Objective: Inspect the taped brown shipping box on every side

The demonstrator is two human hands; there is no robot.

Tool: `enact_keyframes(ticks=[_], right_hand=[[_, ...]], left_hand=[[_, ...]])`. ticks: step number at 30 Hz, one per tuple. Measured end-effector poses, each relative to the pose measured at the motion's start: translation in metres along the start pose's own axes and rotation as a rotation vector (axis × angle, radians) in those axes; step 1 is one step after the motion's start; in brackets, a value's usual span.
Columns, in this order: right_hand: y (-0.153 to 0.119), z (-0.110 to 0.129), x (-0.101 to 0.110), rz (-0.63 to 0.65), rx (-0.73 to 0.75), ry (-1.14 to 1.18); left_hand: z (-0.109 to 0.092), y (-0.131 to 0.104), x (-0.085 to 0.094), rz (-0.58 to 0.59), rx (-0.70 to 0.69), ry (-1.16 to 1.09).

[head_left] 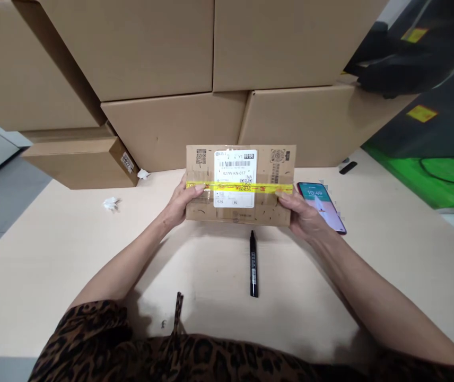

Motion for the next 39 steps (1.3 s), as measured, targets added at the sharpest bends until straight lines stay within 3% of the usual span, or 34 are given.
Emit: enact_keyframes(ticks=[3,7,10,13,18,23,30,39], right_hand=[[0.0,0.006,-0.001,0.04,0.023,-0.058],[0.002,0.013,0.003,0.009,0.101,-0.161],[0.005,0.015,0.003,0.064,0.133,-0.243],[0.006,0.016,0.004,0.101,0.11,-0.216],[0.003,0.018,0.005,0.051,0.053,-0.128],[0.001,0.03,0.002,0.035,0.145,-0.17],[0.001,0.032,-0.005,0.17,0.147,-0.258],[-0.002,0.036,-0.008,0.149,0.178,-0.263]], left_hand=[[0.002,0.002,0.003,-0.007,0.058,-0.032],[0.002,0.001,0.002,0.021,0.012,-0.049],[0.004,0.0,0.001,0.033,0.021,-0.036],[0.003,0.001,0.004,-0.012,0.03,-0.035],[-0.002,0.002,0.004,-0.035,0.005,-0.069],[-0.002,-0.001,0.008,-0.056,0.003,-0.056],[-0.002,-0.005,0.007,-0.014,0.007,0.032],[0.003,-0.005,0.008,0.039,0.025,0.039]])
Point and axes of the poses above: each hand's wrist, its own y-axis towards the middle knuckle, its own x-axis out of the back of the hand, z = x × y, the point moved 8 cm from there along y, towards the middle knuckle, and after that the axes turned 10 degrees about x, right-handed, at the moved point
